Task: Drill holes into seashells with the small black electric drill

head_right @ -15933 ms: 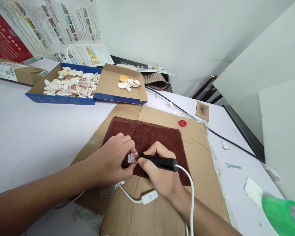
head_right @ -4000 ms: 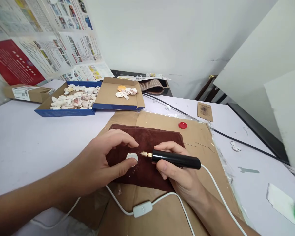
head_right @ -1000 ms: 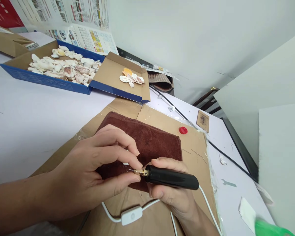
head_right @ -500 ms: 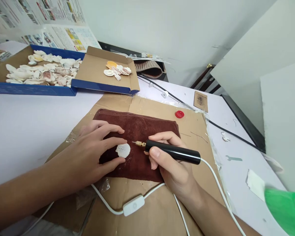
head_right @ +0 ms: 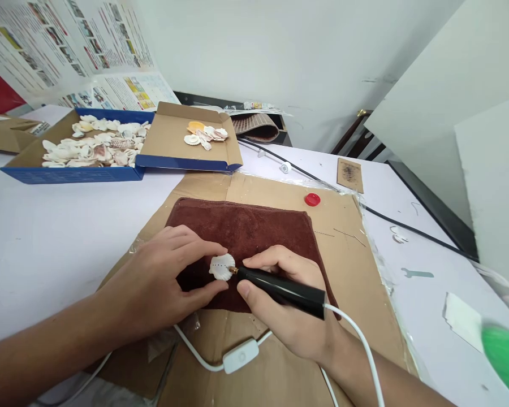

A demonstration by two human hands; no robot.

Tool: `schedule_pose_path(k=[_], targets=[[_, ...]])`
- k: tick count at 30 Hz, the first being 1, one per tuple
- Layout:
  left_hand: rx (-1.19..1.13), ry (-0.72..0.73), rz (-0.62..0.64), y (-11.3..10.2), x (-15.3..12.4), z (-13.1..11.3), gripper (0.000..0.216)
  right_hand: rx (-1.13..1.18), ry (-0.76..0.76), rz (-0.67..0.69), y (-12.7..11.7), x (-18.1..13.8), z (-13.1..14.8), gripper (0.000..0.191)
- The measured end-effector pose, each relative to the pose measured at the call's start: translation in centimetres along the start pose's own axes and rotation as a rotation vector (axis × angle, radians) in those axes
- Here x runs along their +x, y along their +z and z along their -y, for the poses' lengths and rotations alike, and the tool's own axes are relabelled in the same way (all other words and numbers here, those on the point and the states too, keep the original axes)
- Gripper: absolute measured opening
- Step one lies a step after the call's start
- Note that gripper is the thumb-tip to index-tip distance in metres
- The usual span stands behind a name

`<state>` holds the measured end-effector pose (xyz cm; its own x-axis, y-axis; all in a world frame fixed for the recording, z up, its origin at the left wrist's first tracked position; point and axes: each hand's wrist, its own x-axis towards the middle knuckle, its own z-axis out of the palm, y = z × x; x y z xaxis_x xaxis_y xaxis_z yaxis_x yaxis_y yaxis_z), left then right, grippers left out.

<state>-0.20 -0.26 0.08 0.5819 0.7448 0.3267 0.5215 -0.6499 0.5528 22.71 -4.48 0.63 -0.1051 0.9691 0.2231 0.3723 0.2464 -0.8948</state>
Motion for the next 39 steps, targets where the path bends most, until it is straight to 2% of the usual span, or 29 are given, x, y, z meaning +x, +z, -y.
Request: schedule_pose_path(k=[3,8,14,18,20,26,29,34,36,38,39], targets=[[0.002,0.024,-0.062,-0.1,-0.1,-0.3,0.016,-0.015,0.017,0.006,0.1,0.1,0.2,0.009],[0.006,0.044,-0.096,-0.1,0.0,-0.2,0.012,-0.004,-0.035,0.023,0.0,0.1,0.1,0.012],[-0.021,0.009,-0.111,-0.2,0.0,-0.2,0.015,0.01,-0.042,-0.042,-0.1,0.0,-0.5,0.01],[-0.069,0.0,-0.126,-0.3,0.0,-0.3,0.016,0.028,-0.043,0.03,-0.1,0.0,-0.2,0.015],[-0.079,0.002,-0.149,-0.3,0.0,-0.3,0.017,0.02,-0.031,0.022,-0.2,0.1,-0.1,0.013],[-0.249,-0.211,-0.142,-0.5,0.3,-0.5,0.019,0.135,0.003,-0.098,-0.6,-0.5,-1.8,0.014],[-0.324,-0.298,-0.183,-0.5,0.6,-0.3,0.019,0.205,0.03,-0.151,-0.5,-0.6,-2.6,0.016],[-0.441,-0.409,-0.201,-0.4,0.4,0.6,0.021,0.198,0.059,-0.217,0.2,0.2,-2.5,0.017],[-0.455,-0.423,-0.209,-0.3,0.0,0.9,0.025,0.121,-0.025,-0.258,-0.5,1.0,-2.1,0.012],[-0.399,-0.43,-0.206,-0.2,-0.3,1.2,0.028,-0.093,-0.274,-0.371,-2.5,2.1,-1.2,0.012],[-0.357,-0.423,-0.187,-0.2,-0.4,1.3,0.03,-0.229,-0.401,-0.477,-3.9,2.5,-0.6,0.013]])
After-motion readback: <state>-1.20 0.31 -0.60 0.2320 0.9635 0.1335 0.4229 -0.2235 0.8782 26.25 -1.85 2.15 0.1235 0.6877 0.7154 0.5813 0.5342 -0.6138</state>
